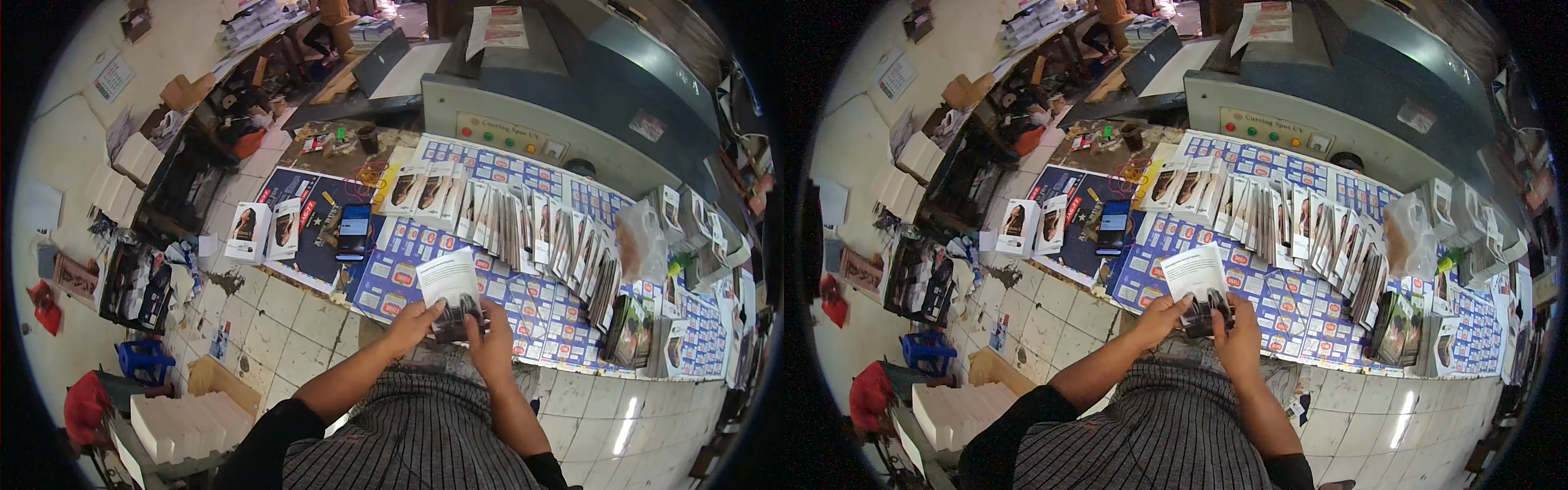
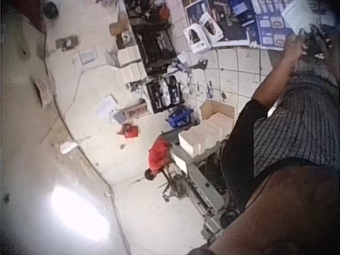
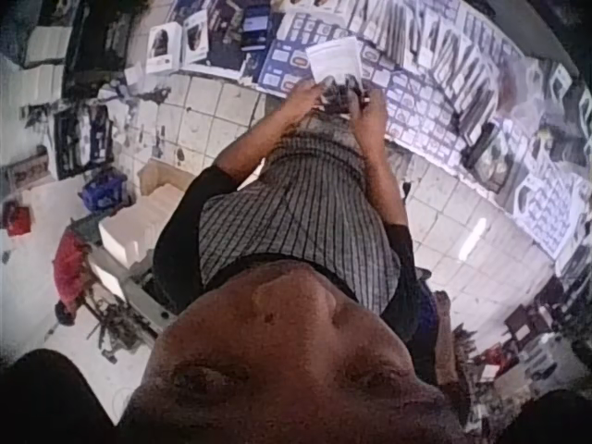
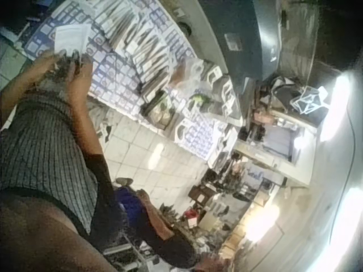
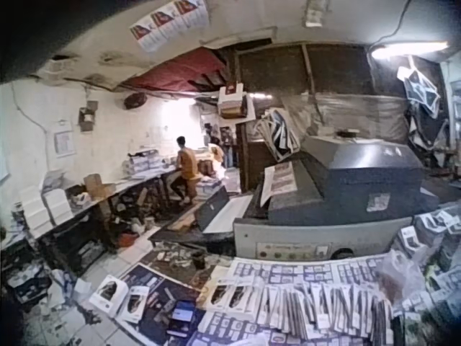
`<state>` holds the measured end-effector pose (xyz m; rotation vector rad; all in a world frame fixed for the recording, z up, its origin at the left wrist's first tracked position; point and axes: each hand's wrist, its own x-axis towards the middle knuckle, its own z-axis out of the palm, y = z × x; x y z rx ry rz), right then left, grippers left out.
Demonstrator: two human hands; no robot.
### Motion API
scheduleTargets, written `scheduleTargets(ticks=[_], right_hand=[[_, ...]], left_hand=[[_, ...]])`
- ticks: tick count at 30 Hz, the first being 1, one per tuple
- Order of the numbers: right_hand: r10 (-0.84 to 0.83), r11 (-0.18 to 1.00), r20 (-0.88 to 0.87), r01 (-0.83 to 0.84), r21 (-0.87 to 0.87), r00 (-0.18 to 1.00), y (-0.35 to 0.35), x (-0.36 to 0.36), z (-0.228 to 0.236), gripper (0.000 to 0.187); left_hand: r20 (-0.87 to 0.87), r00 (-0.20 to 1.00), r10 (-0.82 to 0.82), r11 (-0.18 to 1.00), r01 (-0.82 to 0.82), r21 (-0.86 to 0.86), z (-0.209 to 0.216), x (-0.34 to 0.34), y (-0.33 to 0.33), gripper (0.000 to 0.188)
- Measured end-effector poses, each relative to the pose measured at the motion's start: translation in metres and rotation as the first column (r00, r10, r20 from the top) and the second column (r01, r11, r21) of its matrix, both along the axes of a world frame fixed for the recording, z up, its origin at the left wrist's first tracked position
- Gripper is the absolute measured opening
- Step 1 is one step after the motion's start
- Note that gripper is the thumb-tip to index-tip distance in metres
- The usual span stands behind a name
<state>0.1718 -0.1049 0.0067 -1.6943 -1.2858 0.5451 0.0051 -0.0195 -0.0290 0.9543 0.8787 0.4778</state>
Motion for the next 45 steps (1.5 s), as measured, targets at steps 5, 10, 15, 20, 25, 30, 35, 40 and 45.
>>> scheduleTargets(ticks=[5,10,15,20,25,30,35,40,45], right_hand=[[0.088,0.994,-0.405,-0.109,-0.031,0.910,0.008,0.010,-0.006,0.025],[0.026,0.997,-0.754,-0.074,-0.030,0.656,0.015,0.005,-0.007,0.011],[0.005,0.998,-0.831,-0.059,-0.034,0.556,0.020,0.017,-0.037,0.009],[-0.206,0.978,-0.663,0.161,-0.129,0.720,0.019,0.048,-0.059,0.013],[-0.251,0.965,-0.141,0.235,-0.117,0.958,0.024,0.060,-0.111,0.020],[-0.267,0.952,-0.086,0.249,-0.180,0.960,0.019,0.052,-0.105,0.021],[-0.226,0.965,-0.193,0.192,-0.180,0.955,0.018,0.055,-0.106,0.022],[-0.135,0.986,-0.866,-0.017,-0.164,0.481,0.018,0.069,-0.121,0.026],[0.180,0.948,-0.279,-0.242,-0.208,0.943,0.025,0.052,-0.113,0.040]], left_hand=[[0.223,0.975,0.026,0.986,0.012,-0.166,-0.006,-0.014,0.009,0.066],[0.584,0.769,0.260,0.867,0.080,-0.492,-0.001,-0.015,0.012,0.093],[0.509,0.804,0.308,0.849,0.010,-0.529,-0.027,-0.006,0.008,0.057],[-0.001,0.976,0.218,0.968,-0.216,0.131,-0.073,-0.030,0.044,0.025],[-0.753,0.617,0.227,0.798,0.326,0.507,-0.058,-0.004,0.049,0.034],[-0.556,0.646,0.523,0.345,0.436,0.831,-0.083,0.006,0.044,0.062],[-0.773,0.622,0.124,0.059,0.773,0.631,-0.091,0.010,0.050,0.055],[-0.717,0.682,0.145,0.071,0.716,0.695,-0.074,0.013,0.042,0.054],[-0.731,0.664,0.155,0.097,0.726,0.680,-0.075,0.016,0.043,0.061]])
